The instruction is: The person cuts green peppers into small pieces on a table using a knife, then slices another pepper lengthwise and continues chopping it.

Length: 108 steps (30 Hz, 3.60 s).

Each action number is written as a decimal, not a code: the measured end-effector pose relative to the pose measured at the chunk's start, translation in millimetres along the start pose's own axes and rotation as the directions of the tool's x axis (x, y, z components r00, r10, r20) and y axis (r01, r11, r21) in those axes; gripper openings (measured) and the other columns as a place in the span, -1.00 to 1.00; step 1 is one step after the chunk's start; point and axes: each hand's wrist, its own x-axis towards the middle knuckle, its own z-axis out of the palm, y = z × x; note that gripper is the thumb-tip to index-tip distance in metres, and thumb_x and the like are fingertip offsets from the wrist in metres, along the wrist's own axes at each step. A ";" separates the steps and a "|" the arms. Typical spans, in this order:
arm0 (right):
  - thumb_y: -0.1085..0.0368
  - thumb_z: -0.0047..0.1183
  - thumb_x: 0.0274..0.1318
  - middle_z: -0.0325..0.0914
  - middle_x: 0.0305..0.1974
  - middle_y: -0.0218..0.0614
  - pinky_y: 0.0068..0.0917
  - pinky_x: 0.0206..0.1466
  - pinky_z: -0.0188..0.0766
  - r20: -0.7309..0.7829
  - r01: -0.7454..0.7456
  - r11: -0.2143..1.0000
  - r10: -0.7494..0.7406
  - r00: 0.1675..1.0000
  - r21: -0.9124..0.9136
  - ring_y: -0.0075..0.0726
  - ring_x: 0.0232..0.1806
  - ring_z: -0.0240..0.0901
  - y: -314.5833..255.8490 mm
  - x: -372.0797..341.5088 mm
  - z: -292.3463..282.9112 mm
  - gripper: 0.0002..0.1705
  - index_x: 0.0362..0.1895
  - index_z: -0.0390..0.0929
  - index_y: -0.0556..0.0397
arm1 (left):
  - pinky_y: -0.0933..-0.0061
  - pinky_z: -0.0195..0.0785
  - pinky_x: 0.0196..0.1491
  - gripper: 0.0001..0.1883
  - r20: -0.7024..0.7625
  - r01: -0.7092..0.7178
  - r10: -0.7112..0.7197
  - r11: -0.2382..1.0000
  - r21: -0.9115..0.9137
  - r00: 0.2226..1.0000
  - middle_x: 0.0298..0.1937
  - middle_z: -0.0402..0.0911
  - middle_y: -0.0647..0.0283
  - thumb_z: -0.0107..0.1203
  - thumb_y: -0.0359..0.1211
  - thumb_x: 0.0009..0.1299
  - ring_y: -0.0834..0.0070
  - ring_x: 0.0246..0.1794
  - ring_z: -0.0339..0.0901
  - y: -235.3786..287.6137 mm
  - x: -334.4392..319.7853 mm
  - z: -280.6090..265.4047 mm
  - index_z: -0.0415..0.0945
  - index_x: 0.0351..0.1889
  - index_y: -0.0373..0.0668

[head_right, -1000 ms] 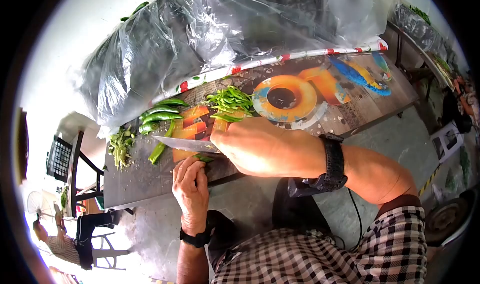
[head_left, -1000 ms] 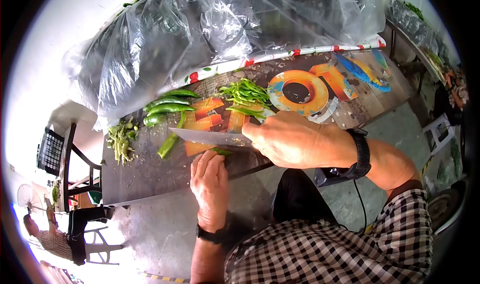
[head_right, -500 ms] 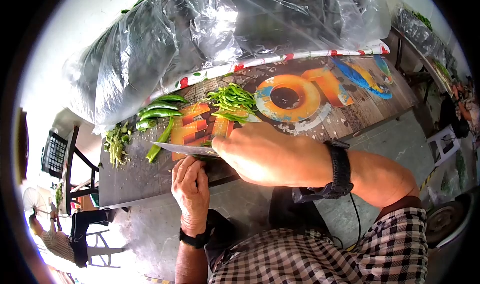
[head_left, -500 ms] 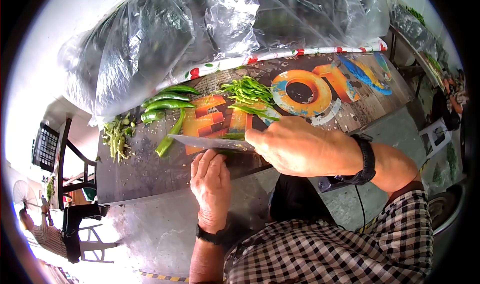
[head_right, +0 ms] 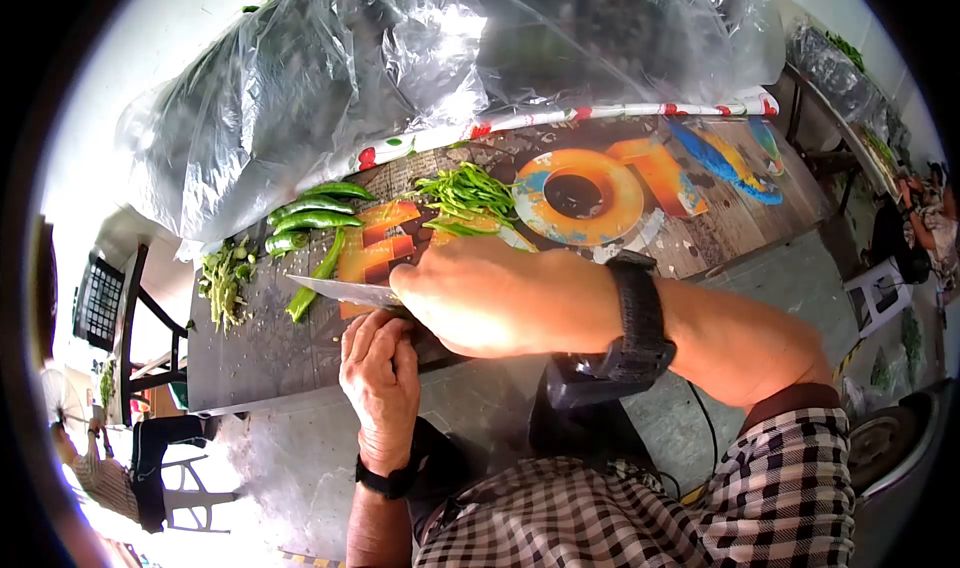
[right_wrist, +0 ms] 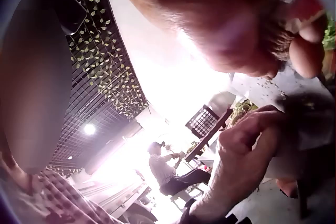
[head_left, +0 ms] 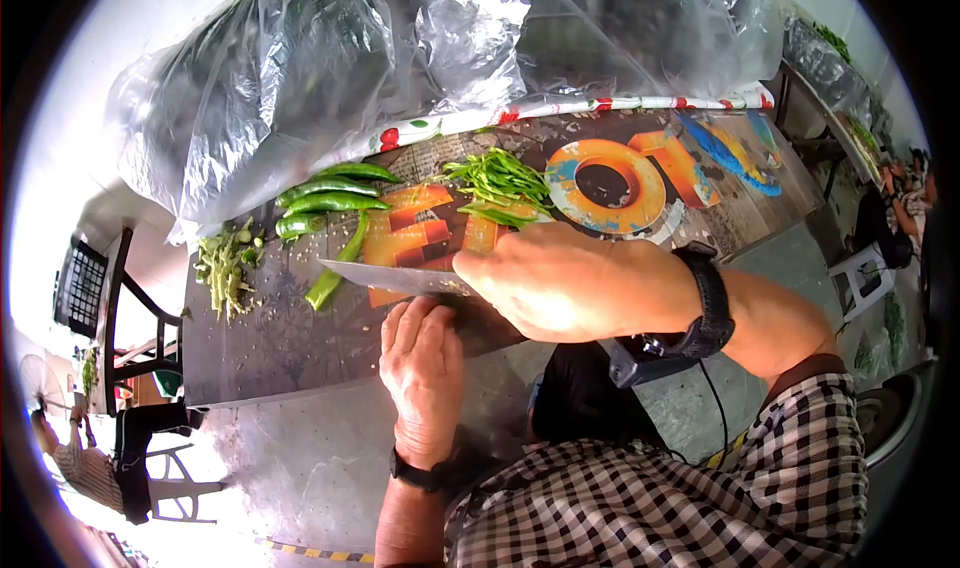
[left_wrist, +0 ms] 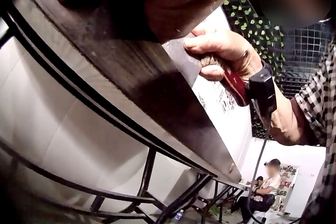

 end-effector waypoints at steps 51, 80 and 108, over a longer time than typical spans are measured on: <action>0.42 0.03 0.04 0.44 -0.64 -0.05 -0.13 -0.49 0.43 -0.028 0.002 1.000 -0.002 1.000 -0.020 0.10 -0.54 0.53 -4.8 -18.1 -2.0 -0.85 -0.35 0.35 0.24 | 0.18 0.43 0.03 -0.82 -0.014 -0.019 0.020 0.999 0.042 1.000 -0.15 0.62 0.14 0.14 -0.58 0.13 0.11 -0.07 0.54 -1.4 -0.8 0.0 0.58 -0.29 -0.24; 0.32 0.04 0.06 0.42 -0.68 -0.37 -0.46 -0.61 0.41 -0.128 0.022 0.916 -0.080 0.988 -0.401 -0.38 -0.63 0.52 -20.4 -23.8 11.6 -0.85 -0.34 0.35 0.07 | 0.25 0.44 0.02 -0.82 -0.013 0.076 -0.076 0.997 -0.020 0.997 -0.12 0.63 0.12 0.18 -0.59 0.15 0.14 -0.09 0.56 -14.4 -7.5 -16.2 0.62 -0.27 -0.29; 0.38 0.07 0.01 0.51 -0.63 -0.11 -0.20 -0.49 0.47 -0.084 0.016 0.967 -0.039 0.996 -0.255 -0.05 -0.56 0.58 -12.1 -18.8 11.4 -0.82 -0.32 0.37 0.18 | 0.23 0.44 0.02 -0.80 0.074 -0.044 0.039 0.997 0.068 0.996 -0.08 0.63 0.08 0.13 -0.59 0.21 0.11 -0.10 0.56 -12.9 -0.1 -20.8 0.61 -0.20 -0.31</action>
